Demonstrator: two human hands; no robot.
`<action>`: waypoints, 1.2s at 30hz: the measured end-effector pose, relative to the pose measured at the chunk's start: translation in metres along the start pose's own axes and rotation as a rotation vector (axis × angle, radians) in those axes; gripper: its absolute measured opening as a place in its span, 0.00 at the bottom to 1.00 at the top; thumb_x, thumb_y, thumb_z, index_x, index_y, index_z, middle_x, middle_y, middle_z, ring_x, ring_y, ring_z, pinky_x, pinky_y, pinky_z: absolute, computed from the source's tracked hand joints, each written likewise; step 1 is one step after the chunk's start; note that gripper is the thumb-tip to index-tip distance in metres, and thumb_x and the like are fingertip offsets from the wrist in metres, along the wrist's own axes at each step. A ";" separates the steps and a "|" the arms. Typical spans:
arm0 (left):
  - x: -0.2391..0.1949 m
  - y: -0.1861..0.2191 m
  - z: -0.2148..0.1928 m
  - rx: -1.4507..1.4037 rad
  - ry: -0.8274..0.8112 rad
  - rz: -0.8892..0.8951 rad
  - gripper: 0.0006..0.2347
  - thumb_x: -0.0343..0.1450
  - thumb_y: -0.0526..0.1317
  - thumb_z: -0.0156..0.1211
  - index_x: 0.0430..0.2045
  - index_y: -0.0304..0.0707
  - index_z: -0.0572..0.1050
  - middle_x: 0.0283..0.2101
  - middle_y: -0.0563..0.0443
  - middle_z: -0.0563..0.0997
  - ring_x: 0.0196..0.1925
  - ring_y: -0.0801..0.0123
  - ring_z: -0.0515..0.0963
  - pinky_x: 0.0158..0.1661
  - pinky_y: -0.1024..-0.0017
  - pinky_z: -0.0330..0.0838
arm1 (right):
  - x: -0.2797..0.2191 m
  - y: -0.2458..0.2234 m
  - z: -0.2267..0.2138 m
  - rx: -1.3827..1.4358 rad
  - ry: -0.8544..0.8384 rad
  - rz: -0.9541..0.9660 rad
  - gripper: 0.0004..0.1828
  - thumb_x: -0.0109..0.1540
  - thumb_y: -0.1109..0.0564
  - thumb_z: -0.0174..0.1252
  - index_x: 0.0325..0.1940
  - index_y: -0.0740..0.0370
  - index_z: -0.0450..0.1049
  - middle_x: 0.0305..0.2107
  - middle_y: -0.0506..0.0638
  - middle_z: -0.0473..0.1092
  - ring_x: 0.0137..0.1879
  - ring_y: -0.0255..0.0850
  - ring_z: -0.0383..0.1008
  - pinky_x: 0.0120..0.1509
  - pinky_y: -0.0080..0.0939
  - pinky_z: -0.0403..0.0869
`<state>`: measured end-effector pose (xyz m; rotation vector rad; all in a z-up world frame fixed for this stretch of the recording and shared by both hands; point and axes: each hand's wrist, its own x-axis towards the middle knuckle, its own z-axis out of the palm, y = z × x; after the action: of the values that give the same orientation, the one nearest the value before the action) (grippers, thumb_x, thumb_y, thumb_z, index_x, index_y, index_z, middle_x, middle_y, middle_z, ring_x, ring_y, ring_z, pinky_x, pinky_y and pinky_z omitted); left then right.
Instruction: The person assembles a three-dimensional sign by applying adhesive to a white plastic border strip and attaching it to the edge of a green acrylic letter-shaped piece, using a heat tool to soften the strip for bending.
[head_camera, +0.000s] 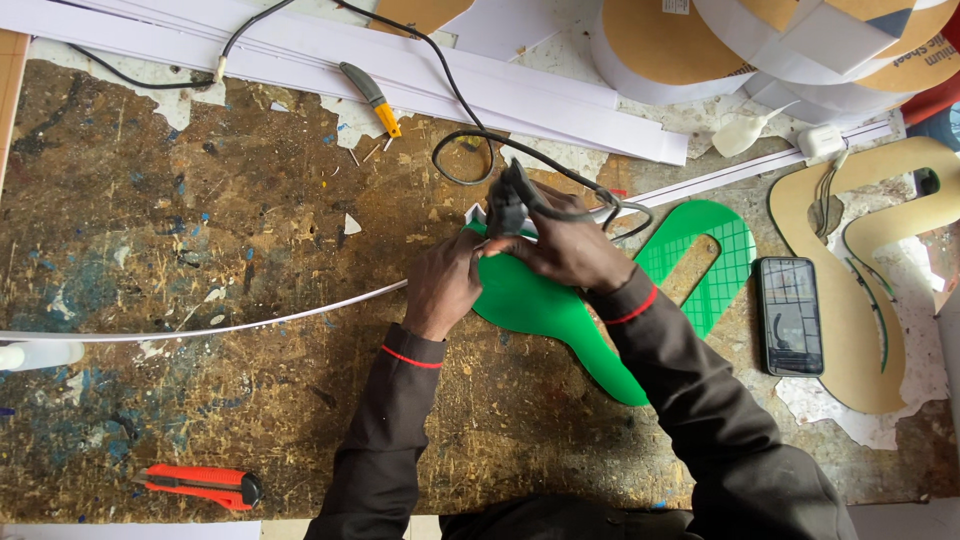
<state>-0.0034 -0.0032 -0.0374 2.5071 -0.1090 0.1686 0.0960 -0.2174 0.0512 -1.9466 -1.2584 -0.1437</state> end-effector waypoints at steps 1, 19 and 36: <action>-0.001 0.002 -0.002 0.004 -0.002 0.000 0.04 0.82 0.35 0.56 0.45 0.43 0.79 0.35 0.41 0.87 0.40 0.45 0.91 0.35 0.56 0.85 | 0.006 -0.003 -0.009 0.003 0.004 0.000 0.43 0.68 0.46 0.75 0.71 0.83 0.66 0.43 0.76 0.74 0.51 0.81 0.81 0.49 0.78 0.79; -0.004 0.001 0.012 0.059 0.092 0.021 0.06 0.77 0.30 0.62 0.42 0.43 0.76 0.33 0.44 0.84 0.34 0.43 0.83 0.28 0.47 0.69 | 0.027 0.176 -0.032 1.017 0.704 0.784 0.12 0.73 0.48 0.64 0.48 0.58 0.73 0.46 0.45 0.76 0.51 0.29 0.77 0.75 0.37 0.84; 0.004 0.045 -0.010 0.034 -0.009 -0.108 0.06 0.78 0.27 0.59 0.45 0.34 0.80 0.36 0.33 0.89 0.31 0.51 0.90 0.30 0.62 0.80 | -0.195 -0.004 -0.027 -0.351 0.007 0.128 0.15 0.70 0.52 0.68 0.58 0.61 0.85 0.59 0.57 0.82 0.67 0.60 0.82 0.72 0.58 0.79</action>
<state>-0.0052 -0.0333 -0.0029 2.5405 0.0261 0.1155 0.0032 -0.3748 -0.0230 -2.3169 -1.1578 -0.3247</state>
